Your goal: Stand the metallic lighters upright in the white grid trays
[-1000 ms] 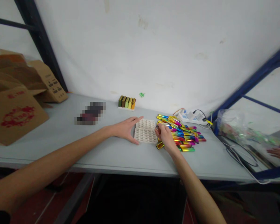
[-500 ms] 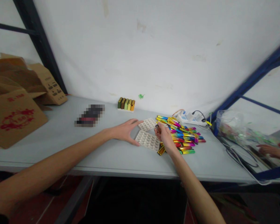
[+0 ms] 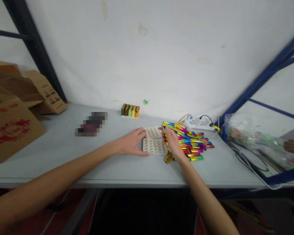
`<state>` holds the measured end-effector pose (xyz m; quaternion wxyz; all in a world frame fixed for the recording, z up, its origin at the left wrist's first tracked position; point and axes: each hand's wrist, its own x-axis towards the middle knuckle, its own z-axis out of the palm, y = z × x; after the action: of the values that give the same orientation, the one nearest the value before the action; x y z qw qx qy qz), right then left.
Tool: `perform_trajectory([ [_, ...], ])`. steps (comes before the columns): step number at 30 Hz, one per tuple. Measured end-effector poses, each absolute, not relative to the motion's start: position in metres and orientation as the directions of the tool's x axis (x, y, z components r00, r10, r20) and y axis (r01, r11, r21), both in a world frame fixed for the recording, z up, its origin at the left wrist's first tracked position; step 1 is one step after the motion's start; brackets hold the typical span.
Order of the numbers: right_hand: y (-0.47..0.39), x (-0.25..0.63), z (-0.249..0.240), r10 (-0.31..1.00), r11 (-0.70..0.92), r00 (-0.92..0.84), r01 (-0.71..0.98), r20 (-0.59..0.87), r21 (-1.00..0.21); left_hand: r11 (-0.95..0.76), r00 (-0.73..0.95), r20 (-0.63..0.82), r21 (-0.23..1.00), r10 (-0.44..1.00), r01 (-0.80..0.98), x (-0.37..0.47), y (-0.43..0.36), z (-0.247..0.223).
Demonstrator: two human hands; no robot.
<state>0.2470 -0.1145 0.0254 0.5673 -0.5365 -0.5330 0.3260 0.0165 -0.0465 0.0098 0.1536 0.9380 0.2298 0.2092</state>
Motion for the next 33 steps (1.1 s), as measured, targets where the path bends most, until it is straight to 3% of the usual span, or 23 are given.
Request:
perform_trajectory([
  [5, -0.113, 0.254, 0.035, 0.908, 0.333, 0.149, 0.311, 0.392, -0.89, -0.81, 0.776, 0.29, 0.389, 0.56, 0.439, 0.011, -0.043, 0.007],
  [9, -0.111, 0.26, 0.051, 0.89, 0.39, 0.135, 0.272, 0.436, -0.88, -0.788, 0.778, 0.226, 0.384, 0.586, 0.482, 0.001, -0.033, 0.011],
  [17, -0.071, 0.255, 0.089, 0.876, 0.454, 0.056, 0.241, 0.48, -0.857, -0.798, 0.819, 0.224, 0.462, 0.528, 0.387, -0.005, -0.026, 0.015],
  [22, -0.046, 0.245, 0.06, 0.894, 0.418, 0.062, 0.233, 0.443, -0.878, -0.805, 0.838, 0.229, 0.484, 0.495, 0.343, -0.001, -0.03, 0.012],
  [27, -0.036, 0.248, 0.022, 0.899, 0.377, 0.071, 0.381, 0.433, -0.844, -0.809, 0.839, 0.238, 0.485, 0.489, 0.333, 0.001, -0.031, 0.012],
  [33, -0.029, 0.241, 0.023, 0.878, 0.409, 0.068, 0.411, 0.474, -0.815, -0.812, 0.837, 0.243, 0.477, 0.491, 0.337, 0.003, -0.032, 0.013],
])
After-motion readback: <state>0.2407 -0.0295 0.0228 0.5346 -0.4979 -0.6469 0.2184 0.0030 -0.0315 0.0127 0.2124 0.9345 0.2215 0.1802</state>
